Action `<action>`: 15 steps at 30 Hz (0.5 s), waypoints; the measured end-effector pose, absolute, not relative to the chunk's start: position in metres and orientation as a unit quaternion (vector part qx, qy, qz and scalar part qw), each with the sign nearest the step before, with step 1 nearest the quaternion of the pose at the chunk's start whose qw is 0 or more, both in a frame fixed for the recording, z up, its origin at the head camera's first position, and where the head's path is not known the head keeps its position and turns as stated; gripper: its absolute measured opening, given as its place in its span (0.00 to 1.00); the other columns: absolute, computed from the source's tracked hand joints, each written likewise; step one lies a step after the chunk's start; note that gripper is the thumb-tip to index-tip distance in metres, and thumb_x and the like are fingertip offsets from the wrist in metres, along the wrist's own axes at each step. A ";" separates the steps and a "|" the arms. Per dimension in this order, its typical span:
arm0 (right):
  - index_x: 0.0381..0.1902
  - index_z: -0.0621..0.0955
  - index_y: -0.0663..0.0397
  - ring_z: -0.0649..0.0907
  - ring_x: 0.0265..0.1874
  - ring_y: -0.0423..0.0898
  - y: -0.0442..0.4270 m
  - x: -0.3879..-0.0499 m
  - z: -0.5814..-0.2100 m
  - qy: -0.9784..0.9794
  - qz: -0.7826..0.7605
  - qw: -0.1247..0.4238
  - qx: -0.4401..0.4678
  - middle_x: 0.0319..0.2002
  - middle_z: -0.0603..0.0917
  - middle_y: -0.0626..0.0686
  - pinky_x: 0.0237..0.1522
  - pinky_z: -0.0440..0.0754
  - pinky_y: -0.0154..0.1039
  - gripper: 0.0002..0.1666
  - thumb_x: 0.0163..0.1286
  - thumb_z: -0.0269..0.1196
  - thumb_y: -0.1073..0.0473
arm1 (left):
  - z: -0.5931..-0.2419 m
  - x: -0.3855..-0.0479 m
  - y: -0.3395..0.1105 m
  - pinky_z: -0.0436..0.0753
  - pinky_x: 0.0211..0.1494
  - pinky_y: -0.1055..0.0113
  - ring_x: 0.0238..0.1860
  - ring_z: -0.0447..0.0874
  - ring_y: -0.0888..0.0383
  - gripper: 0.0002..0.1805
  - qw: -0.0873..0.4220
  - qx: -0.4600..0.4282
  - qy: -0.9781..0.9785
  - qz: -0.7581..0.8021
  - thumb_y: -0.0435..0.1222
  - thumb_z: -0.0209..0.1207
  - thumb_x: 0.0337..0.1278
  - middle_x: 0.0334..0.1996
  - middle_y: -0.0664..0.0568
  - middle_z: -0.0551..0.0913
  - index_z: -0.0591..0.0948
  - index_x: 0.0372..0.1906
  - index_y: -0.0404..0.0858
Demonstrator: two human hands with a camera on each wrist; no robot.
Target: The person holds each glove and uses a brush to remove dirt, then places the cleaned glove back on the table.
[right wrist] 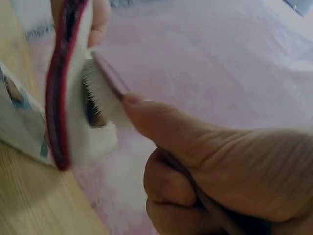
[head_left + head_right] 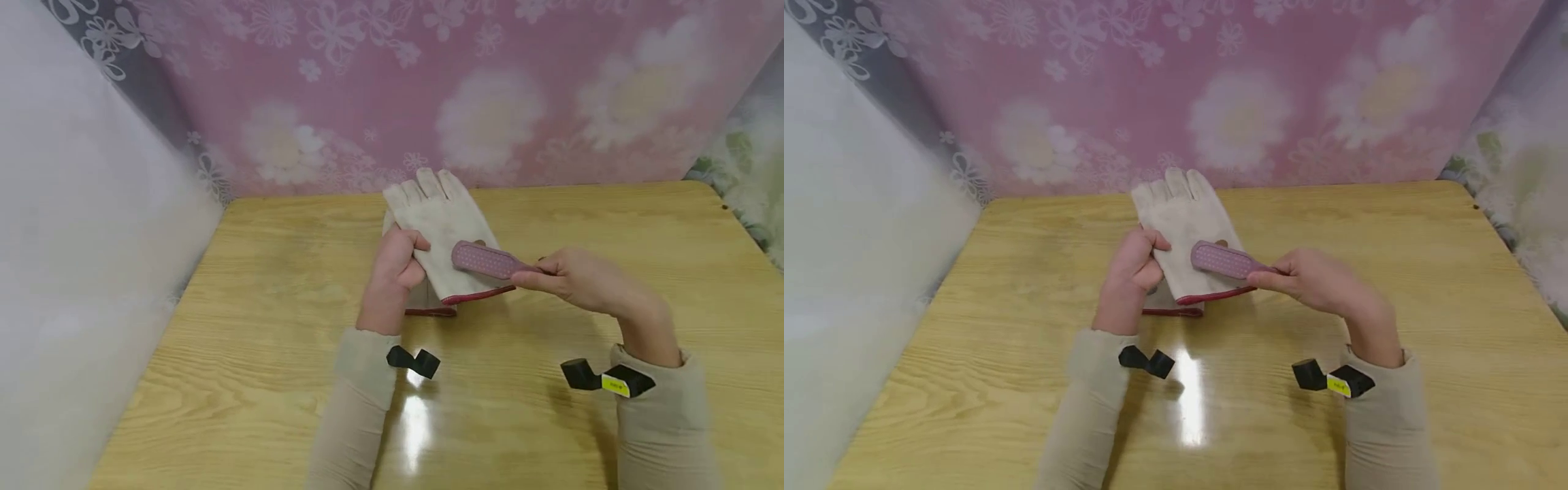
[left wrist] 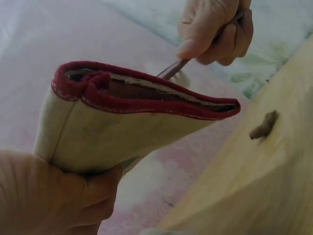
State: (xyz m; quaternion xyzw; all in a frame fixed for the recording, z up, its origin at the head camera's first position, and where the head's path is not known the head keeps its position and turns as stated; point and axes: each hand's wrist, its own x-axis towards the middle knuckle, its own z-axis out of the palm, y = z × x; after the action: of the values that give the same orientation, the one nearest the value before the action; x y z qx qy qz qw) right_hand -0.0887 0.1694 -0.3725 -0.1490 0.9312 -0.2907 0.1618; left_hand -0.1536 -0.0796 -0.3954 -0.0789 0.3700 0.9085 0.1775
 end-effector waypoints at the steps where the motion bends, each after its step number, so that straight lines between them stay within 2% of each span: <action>1: 0.27 0.86 0.51 0.83 0.43 0.55 0.176 -0.091 -0.375 0.925 -0.303 0.175 -0.147 0.49 0.85 0.62 0.36 0.76 0.39 0.24 0.75 0.55 0.44 | -0.399 -0.155 -0.078 0.57 0.75 0.48 0.71 0.58 0.45 0.46 0.178 -0.086 0.370 0.908 0.13 0.32 0.45 0.70 0.42 0.59 0.49 0.76 0.38; 2: 0.25 0.85 0.53 0.84 0.42 0.54 0.183 -0.092 -0.377 0.922 -0.309 0.182 -0.146 0.48 0.85 0.63 0.36 0.76 0.38 0.25 0.75 0.56 0.45 | -0.402 -0.156 -0.076 0.58 0.75 0.48 0.70 0.58 0.45 0.46 0.178 -0.094 0.373 0.906 0.13 0.33 0.45 0.70 0.42 0.59 0.48 0.76 0.38; 4: 0.18 0.78 0.52 0.79 0.28 0.46 0.196 -0.094 -0.382 0.920 -0.311 0.197 -0.135 0.34 0.83 0.57 0.28 0.71 0.34 0.27 0.75 0.56 0.45 | -0.407 -0.157 -0.073 0.59 0.74 0.48 0.69 0.59 0.44 0.47 0.174 -0.107 0.380 0.902 0.13 0.33 0.45 0.69 0.42 0.59 0.48 0.76 0.40; 5: 0.17 0.75 0.53 0.73 0.22 0.42 0.202 -0.095 -0.384 0.919 -0.312 0.203 -0.129 0.28 0.77 0.53 0.25 0.67 0.33 0.28 0.75 0.56 0.45 | -0.410 -0.157 -0.071 0.59 0.74 0.48 0.69 0.58 0.44 0.48 0.176 -0.108 0.383 0.900 0.13 0.32 0.45 0.70 0.42 0.58 0.47 0.77 0.41; 7: 0.16 0.74 0.53 0.57 0.19 0.38 0.213 -0.094 -0.388 0.921 -0.312 0.202 -0.115 0.28 0.74 0.49 0.20 0.59 0.34 0.28 0.75 0.57 0.45 | -0.415 -0.156 -0.064 0.58 0.74 0.48 0.70 0.57 0.44 0.49 0.181 -0.109 0.389 0.897 0.13 0.32 0.45 0.71 0.42 0.57 0.45 0.77 0.43; 12: 0.14 0.69 0.52 0.55 0.16 0.37 0.235 -0.089 -0.393 0.925 -0.309 0.202 -0.093 0.23 0.74 0.47 0.19 0.59 0.34 0.30 0.73 0.58 0.44 | -0.430 -0.150 -0.037 0.55 0.76 0.51 0.73 0.53 0.44 0.49 0.210 -0.095 0.398 0.888 0.13 0.32 0.46 0.74 0.42 0.54 0.45 0.77 0.42; 15: 0.14 0.66 0.51 0.55 0.15 0.38 0.246 -0.084 -0.393 0.929 -0.294 0.210 -0.079 0.16 0.58 0.44 0.19 0.59 0.34 0.30 0.72 0.60 0.44 | -0.437 -0.145 -0.019 0.57 0.75 0.52 0.73 0.55 0.45 0.47 0.212 -0.085 0.404 0.886 0.12 0.33 0.44 0.73 0.43 0.57 0.51 0.76 0.41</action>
State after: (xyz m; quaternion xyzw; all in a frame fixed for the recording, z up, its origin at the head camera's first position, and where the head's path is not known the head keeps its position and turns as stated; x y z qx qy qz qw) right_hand -0.0837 0.2462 -0.3927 -0.0786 0.9291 -0.2944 0.2097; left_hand -0.1454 -0.0193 -0.4372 -0.0850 0.4043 0.8856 0.2122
